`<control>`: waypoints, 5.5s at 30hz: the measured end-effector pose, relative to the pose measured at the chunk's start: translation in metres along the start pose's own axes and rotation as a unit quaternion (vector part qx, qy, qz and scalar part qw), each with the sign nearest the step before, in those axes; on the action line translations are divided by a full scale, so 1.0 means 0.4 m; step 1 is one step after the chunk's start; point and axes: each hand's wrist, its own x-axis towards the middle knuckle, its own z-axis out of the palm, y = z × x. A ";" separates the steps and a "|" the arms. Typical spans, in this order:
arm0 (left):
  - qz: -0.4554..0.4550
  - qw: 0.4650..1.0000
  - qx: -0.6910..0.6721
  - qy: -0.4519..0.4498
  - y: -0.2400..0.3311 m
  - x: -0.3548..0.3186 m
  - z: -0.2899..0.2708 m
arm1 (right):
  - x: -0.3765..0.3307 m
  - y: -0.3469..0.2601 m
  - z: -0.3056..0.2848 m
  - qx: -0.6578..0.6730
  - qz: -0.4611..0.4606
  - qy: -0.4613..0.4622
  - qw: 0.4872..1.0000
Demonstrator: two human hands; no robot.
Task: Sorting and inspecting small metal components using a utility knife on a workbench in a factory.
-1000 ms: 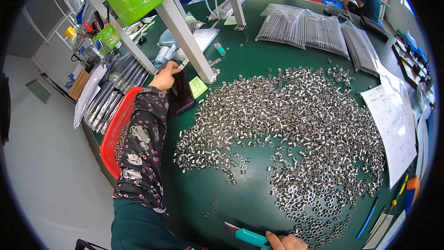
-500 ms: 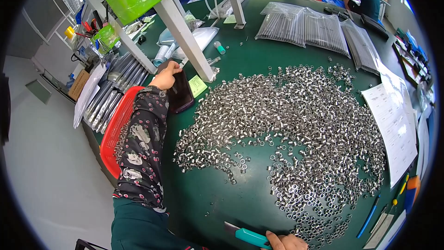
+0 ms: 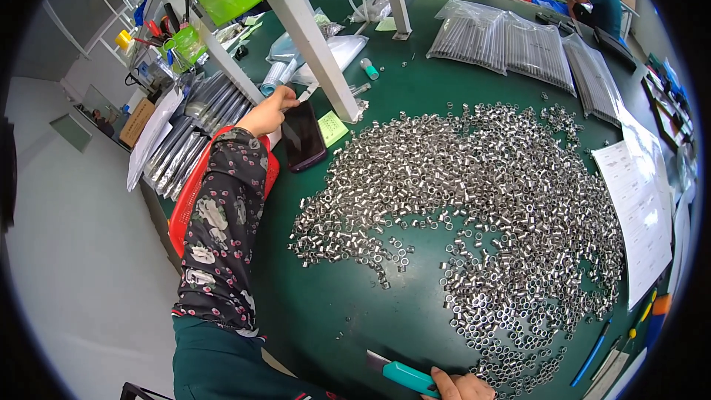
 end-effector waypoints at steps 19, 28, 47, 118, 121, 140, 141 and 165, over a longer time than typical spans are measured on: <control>-0.020 0.984 0.138 -0.107 0.166 -0.126 -0.020 | -0.001 0.012 0.009 0.010 -0.012 0.004 1.000; 0.005 0.990 0.130 -0.061 0.171 -0.165 -0.023 | -0.024 0.001 0.008 0.002 0.002 -0.004 1.000; -0.033 0.824 -0.528 -0.204 0.529 -0.690 0.140 | -0.009 0.080 -0.025 0.161 0.085 0.307 0.934; -0.005 0.655 -0.743 -0.140 0.613 -0.617 0.387 | -0.027 0.080 -0.032 -0.032 0.045 0.134 0.989; -0.012 0.665 -0.735 -0.133 0.613 -0.618 0.385 | -0.026 0.076 -0.032 -0.054 0.042 0.136 0.988; -0.034 0.690 -0.712 -0.127 0.618 -0.618 0.385 | -0.025 0.071 -0.030 -0.170 0.000 0.182 0.969; -0.035 0.690 -0.712 -0.127 0.616 -0.617 0.386 | -0.024 0.071 -0.029 -0.175 -0.003 0.183 0.967; -0.085 0.674 -0.718 -0.150 0.627 -0.620 0.378 | -0.025 0.069 -0.034 -0.165 -0.027 0.216 0.962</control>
